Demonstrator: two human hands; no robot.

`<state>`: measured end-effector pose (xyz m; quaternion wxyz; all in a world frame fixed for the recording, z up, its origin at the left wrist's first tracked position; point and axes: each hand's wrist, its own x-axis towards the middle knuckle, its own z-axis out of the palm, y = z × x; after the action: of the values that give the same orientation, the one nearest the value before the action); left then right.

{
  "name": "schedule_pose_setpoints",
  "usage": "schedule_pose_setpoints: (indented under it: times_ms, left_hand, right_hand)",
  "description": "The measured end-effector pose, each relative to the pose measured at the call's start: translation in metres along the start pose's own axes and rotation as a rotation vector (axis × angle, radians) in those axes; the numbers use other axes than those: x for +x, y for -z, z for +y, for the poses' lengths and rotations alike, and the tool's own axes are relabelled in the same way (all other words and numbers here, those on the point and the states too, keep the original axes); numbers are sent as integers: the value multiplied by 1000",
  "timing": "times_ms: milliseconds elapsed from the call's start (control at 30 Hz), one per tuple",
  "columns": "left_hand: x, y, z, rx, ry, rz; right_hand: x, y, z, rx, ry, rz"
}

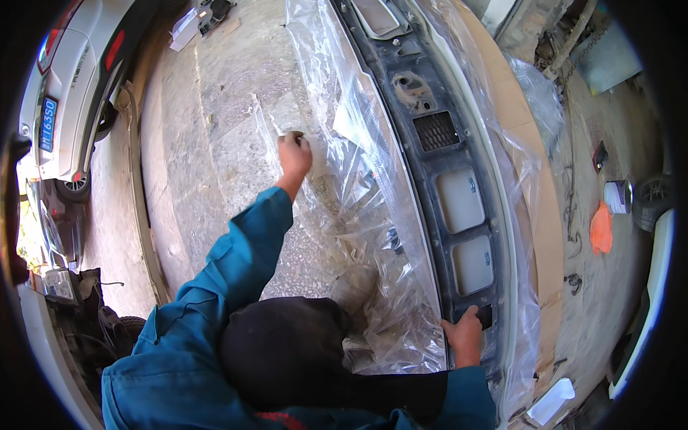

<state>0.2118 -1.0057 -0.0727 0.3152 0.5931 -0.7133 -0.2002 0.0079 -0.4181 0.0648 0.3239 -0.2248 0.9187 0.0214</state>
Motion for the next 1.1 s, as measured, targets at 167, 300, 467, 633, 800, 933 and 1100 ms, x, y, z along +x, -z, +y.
schedule_pose_setpoints:
  times_ms: [167, 300, 467, 633, 800, 933, 1100]
  left_hand:
    - [62, 7, -18, 77, -71, -371]
    - [60, -3, 13, 127, -136, -762]
    - [47, -8, 6, 219, -207, -657]
    - [35, -11, -9, 92, -34, -501]
    - [-2, 0, -14, -621, 545, -307]
    - [-47, 19, -22, -852, 737, -453]
    - [-112, 28, 20, -647, 757, -616]
  right_hand:
    - [5, -4, 3, -15, 23, -1]
    - [7, -9, 19, -17, 32, 19]
    - [6, -4, 8, -13, 12, -6]
    - [6, -2, 4, -11, 10, -6]
    - [7, -6, 8, 5, 9, 2]
    - [6, -6, 5, -5, 19, 13]
    - [5, -2, 4, 31, 25, 28]
